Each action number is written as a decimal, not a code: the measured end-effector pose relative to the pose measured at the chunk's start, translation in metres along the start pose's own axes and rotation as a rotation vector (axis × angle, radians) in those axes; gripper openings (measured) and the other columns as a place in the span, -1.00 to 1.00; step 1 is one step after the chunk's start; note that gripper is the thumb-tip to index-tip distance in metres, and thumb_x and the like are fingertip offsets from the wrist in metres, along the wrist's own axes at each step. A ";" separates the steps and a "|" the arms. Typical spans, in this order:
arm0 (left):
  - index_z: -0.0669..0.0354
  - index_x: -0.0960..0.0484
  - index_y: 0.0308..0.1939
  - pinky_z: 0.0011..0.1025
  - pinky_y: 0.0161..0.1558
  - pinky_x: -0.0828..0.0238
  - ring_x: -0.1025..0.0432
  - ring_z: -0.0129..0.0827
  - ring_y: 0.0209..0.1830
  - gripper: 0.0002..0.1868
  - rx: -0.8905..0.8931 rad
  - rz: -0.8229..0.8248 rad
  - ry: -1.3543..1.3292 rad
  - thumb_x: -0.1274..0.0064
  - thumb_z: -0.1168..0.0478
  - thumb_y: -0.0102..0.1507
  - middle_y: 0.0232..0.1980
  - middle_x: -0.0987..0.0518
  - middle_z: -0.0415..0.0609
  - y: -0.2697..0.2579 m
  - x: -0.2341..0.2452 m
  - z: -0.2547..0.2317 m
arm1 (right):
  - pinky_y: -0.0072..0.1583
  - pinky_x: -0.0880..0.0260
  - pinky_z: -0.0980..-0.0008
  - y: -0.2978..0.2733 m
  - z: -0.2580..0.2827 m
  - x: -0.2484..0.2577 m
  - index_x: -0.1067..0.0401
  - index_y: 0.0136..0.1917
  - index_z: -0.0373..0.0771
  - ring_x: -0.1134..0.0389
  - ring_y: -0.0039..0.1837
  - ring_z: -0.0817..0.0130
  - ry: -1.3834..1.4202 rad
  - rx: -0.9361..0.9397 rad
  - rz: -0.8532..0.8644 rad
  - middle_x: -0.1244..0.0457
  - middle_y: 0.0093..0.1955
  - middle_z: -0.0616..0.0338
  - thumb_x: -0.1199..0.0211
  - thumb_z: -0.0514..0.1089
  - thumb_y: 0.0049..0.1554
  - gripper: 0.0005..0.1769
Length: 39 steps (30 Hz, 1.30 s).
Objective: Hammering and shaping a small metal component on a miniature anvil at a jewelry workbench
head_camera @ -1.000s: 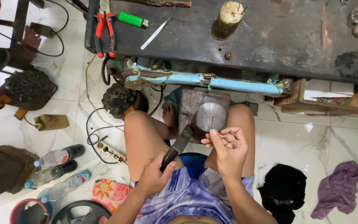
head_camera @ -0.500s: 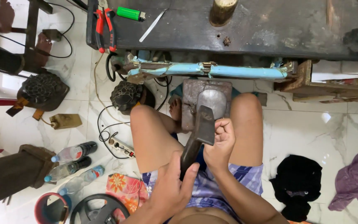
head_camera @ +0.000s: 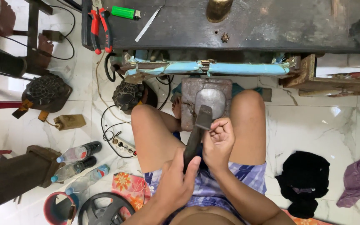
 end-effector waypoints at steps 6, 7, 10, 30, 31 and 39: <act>-0.18 -0.42 0.01 -0.16 0.08 -0.33 -0.46 0.15 -0.11 -0.50 0.094 0.001 0.028 0.32 -0.37 0.30 -0.15 -0.63 -0.18 -0.017 0.001 0.005 | -0.18 -0.22 0.62 0.000 -0.006 0.004 -0.16 -0.14 -0.12 -0.17 -0.24 0.65 0.060 -0.024 0.004 -0.17 -0.27 0.28 -0.19 -0.49 0.05 -0.66; -0.22 -0.40 0.05 -0.19 0.13 -0.29 -0.42 0.11 0.01 -0.56 0.206 0.061 0.018 0.26 -0.31 0.31 -0.12 -0.65 -0.13 -0.015 -0.003 0.010 | -0.21 -0.18 0.62 0.002 -0.004 0.002 -0.15 -0.14 -0.10 -0.14 -0.25 0.67 0.057 -0.015 0.017 -0.16 -0.27 0.31 -0.17 -0.47 0.06 -0.68; -0.13 -0.38 0.01 -0.14 0.01 -0.28 -0.44 0.16 -0.06 -0.64 0.211 0.081 0.009 0.22 -0.21 0.35 -0.27 -0.64 0.03 -0.006 0.000 0.007 | -0.18 -0.16 0.63 0.001 -0.002 0.002 -0.16 -0.14 -0.10 -0.15 -0.25 0.66 0.025 -0.011 0.007 -0.15 -0.27 0.30 -0.16 -0.44 0.11 -0.71; -0.02 -0.40 -0.03 -0.13 -0.13 -0.32 -0.51 0.20 -0.28 -0.68 0.074 0.061 -0.030 0.21 -0.14 0.40 -0.47 -0.60 0.07 -0.001 0.002 -0.005 | -0.15 -0.14 0.65 0.006 -0.006 0.005 -0.16 -0.13 -0.10 -0.16 -0.23 0.68 -0.041 -0.003 -0.003 -0.15 -0.25 0.30 -0.16 -0.39 0.20 -0.75; -0.08 -0.39 0.04 -0.15 -0.02 -0.32 -0.47 0.18 -0.15 -0.62 0.158 0.065 -0.005 0.23 -0.21 0.37 -0.39 -0.59 0.10 -0.008 0.001 0.002 | -0.10 -0.18 0.66 0.006 -0.005 0.007 -0.17 -0.15 -0.12 -0.17 -0.19 0.65 -0.046 0.010 -0.021 -0.14 -0.22 0.28 -0.19 -0.41 0.17 -0.73; -0.04 -0.38 -0.08 -0.06 -0.20 -0.32 -0.53 0.20 -0.32 -0.68 0.102 0.047 0.001 0.18 -0.15 0.39 -0.52 -0.60 0.06 -0.004 0.002 -0.001 | -0.20 -0.12 0.64 0.007 -0.004 0.006 -0.16 -0.17 -0.10 -0.11 -0.25 0.67 -0.056 0.002 -0.029 -0.11 -0.27 0.32 -0.10 -0.48 0.02 -0.70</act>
Point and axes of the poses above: each hand's wrist, its own y-axis towards the middle knuckle, its own x-axis out of the back of the hand, z = x × y, the point moved 8 cm from there along y, towards the middle knuckle
